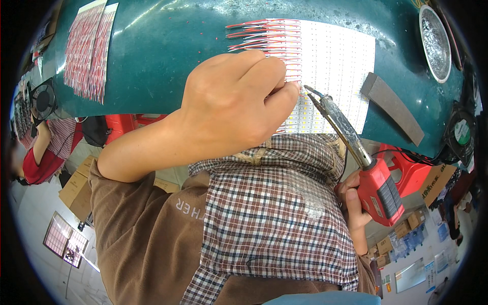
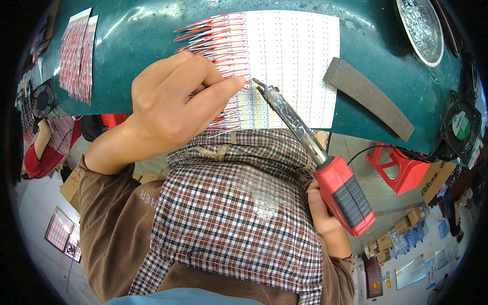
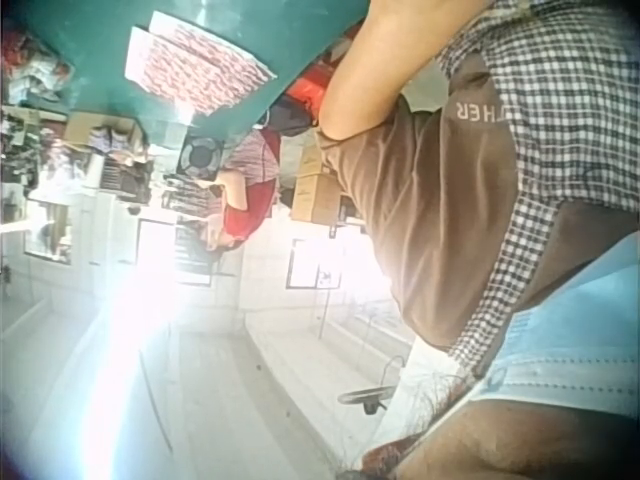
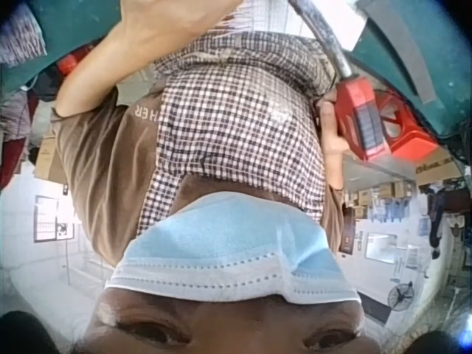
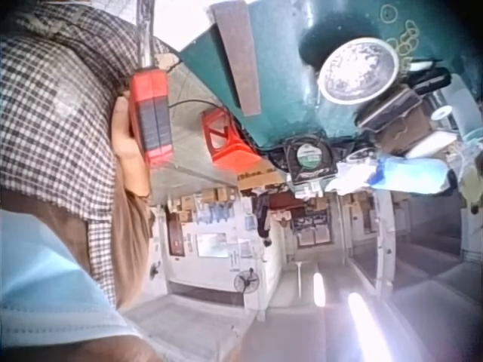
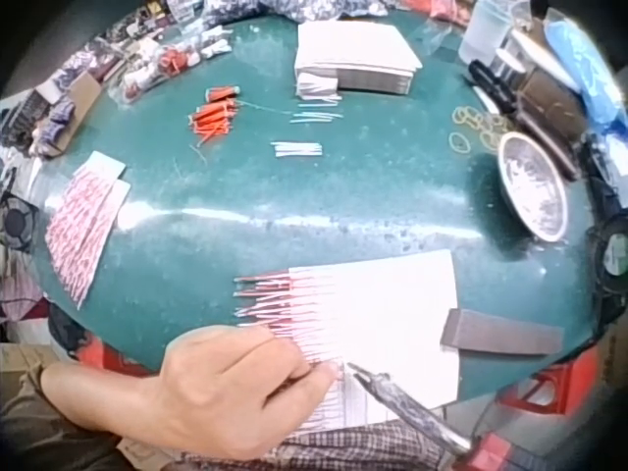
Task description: The person solders electrical wires onto small circuit boards using a soldering iron.
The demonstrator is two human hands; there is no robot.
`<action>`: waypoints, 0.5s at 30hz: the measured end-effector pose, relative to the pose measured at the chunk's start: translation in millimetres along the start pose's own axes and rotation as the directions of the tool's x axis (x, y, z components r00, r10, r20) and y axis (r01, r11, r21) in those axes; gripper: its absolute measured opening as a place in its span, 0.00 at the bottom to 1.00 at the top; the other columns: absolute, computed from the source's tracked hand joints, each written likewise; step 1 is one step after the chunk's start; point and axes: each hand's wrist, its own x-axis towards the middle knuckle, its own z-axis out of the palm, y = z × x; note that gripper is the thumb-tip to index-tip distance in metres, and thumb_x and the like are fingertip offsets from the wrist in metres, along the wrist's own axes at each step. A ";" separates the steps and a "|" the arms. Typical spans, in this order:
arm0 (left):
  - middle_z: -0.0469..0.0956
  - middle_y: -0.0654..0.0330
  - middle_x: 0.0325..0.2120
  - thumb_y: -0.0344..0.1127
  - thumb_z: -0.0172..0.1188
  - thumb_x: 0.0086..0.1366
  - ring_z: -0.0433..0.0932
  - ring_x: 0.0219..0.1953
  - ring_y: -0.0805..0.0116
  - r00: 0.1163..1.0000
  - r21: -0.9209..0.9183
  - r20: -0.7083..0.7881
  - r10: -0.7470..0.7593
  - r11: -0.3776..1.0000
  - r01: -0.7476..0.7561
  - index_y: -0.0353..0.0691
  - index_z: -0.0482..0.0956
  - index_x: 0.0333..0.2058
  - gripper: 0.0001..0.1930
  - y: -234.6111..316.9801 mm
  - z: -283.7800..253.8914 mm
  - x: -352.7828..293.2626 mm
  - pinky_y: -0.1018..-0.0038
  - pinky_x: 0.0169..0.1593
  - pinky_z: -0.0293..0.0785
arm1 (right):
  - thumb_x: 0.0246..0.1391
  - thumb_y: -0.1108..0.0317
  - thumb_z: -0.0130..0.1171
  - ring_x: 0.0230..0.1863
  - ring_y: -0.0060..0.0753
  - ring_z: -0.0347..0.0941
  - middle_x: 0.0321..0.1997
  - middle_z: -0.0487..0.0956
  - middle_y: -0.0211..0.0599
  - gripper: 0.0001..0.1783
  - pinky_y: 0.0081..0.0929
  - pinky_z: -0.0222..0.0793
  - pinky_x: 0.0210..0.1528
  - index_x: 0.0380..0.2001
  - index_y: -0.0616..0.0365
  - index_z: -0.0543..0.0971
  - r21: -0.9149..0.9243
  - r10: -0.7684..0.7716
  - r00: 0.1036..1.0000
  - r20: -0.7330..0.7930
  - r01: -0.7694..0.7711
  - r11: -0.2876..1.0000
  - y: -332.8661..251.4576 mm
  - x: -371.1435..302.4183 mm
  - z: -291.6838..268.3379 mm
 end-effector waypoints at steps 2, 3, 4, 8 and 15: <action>0.65 0.67 0.17 0.26 0.63 0.39 0.66 0.17 0.75 1.000 0.018 0.003 -0.005 1.000 0.005 0.38 0.81 0.31 0.15 1.0 0.0 0.5 0.80 0.18 0.59 | 0.52 0.75 0.52 0.27 0.24 0.66 0.25 0.71 0.32 0.06 0.24 0.64 0.34 0.33 0.67 0.73 0.013 -0.026 1.000 -0.004 0.026 1.000 0.9 1.9 2.3; 0.65 0.67 0.17 0.26 0.63 0.39 0.66 0.17 0.75 1.000 0.018 0.004 -0.005 1.000 0.005 0.38 0.81 0.31 0.15 1.8 -0.8 0.8 0.80 0.18 0.59 | 0.52 0.75 0.52 0.27 0.24 0.65 0.24 0.70 0.31 0.06 0.24 0.64 0.33 0.33 0.67 0.73 0.025 -0.052 0.999 -0.008 0.053 0.998 1.0 2.6 3.3; 0.65 0.67 0.17 0.26 0.63 0.39 0.66 0.17 0.75 1.000 0.026 0.019 -0.013 1.000 0.013 0.38 0.81 0.31 0.15 2.9 -1.8 1.1 0.80 0.17 0.59 | 0.52 0.75 0.52 0.27 0.24 0.65 0.24 0.70 0.31 0.06 0.24 0.64 0.33 0.33 0.67 0.73 0.025 -0.052 0.999 -0.008 0.052 0.998 1.1 2.7 3.6; 0.64 0.67 0.17 0.26 0.62 0.38 0.66 0.17 0.75 1.000 0.048 0.019 -0.004 0.999 0.003 0.37 0.81 0.30 0.15 2.6 -0.6 0.5 0.80 0.17 0.59 | 0.52 0.75 0.52 0.26 0.24 0.65 0.24 0.70 0.32 0.06 0.24 0.64 0.33 0.33 0.67 0.73 0.029 -0.045 0.999 -0.021 0.046 0.999 3.9 1.3 4.2; 0.64 0.67 0.16 0.26 0.62 0.37 0.66 0.17 0.75 0.999 0.085 0.044 -0.017 0.996 0.014 0.37 0.81 0.30 0.14 5.6 -3.5 2.5 0.80 0.16 0.58 | 0.48 0.71 0.55 0.28 0.28 0.64 0.26 0.69 0.39 0.09 0.22 0.61 0.30 0.30 0.65 0.70 0.022 0.025 0.998 -0.061 -0.023 0.999 -0.9 2.8 9.0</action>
